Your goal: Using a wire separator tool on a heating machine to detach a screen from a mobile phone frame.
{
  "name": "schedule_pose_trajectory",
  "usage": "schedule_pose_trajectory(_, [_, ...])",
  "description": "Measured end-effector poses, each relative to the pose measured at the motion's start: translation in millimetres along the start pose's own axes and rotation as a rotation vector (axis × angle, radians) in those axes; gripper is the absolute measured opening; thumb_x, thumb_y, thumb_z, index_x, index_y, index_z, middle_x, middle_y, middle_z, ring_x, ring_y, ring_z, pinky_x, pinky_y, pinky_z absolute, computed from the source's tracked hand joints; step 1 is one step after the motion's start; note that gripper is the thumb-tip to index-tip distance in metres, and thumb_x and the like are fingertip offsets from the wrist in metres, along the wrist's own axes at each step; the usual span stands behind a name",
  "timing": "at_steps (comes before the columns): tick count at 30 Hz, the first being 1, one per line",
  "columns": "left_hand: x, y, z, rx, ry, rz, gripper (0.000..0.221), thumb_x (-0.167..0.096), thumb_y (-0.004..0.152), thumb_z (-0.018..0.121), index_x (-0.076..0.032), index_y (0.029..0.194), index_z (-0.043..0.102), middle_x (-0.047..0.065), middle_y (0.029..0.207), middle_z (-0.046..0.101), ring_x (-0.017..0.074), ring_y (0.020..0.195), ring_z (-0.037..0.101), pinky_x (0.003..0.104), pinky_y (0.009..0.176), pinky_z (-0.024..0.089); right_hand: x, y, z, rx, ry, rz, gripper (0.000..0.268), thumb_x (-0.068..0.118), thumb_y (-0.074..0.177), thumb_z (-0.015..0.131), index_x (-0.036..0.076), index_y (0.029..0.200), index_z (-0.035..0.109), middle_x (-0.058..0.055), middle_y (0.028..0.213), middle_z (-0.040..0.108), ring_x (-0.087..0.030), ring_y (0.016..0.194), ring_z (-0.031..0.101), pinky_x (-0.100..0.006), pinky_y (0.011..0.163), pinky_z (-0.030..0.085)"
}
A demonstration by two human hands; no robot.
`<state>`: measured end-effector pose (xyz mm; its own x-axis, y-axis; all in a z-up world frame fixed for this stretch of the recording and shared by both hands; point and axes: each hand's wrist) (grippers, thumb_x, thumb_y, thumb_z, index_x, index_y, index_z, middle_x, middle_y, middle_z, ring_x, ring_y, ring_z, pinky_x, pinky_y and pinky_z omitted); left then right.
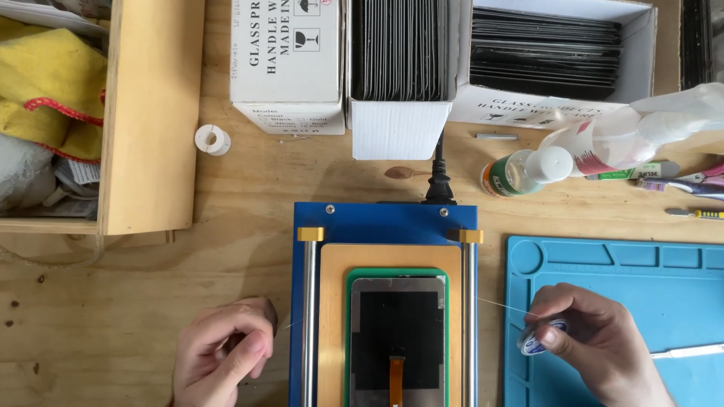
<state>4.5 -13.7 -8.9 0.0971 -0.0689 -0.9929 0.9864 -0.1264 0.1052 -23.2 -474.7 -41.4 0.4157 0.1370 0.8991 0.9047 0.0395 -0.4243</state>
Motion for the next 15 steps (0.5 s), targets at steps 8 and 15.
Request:
schedule_pose_trajectory(8, [-4.2,2.6,5.1,-0.074,0.067,-0.037,0.040,-0.029,0.100,0.064,-0.008,0.067,0.061,-0.001,0.048,0.045,0.0132,0.052,0.039,0.027,0.051,0.025,1.5,-1.9,-3.5,0.006,-0.021,-0.029,0.026,0.015,0.082,0.089,-0.004,0.098,0.082,-0.018,0.087,0.074,-0.030,0.069,0.079,-0.038,0.066,0.068])
schedule_pose_trajectory(15, [1.3,0.3,4.3,-0.096,0.044,-0.040,0.037,-0.027,0.101,0.064,-0.006,0.071,0.065,-0.001,0.049,0.045,0.0129,0.051,0.039,0.026,0.052,0.027,9.4,1.1,-3.3,0.087,0.003,-0.031,0.016,0.010,0.086,0.088,-0.004,0.094,0.085,-0.020,0.083,0.076,-0.031,0.070,0.078,-0.039,0.064,0.064])
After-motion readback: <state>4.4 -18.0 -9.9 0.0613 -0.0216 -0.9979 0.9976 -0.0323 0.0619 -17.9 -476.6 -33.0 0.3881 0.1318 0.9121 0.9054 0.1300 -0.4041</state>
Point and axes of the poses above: each hand's wrist, its own y-axis towards the middle knuckle, its own z-axis out of the palm, x = y × z
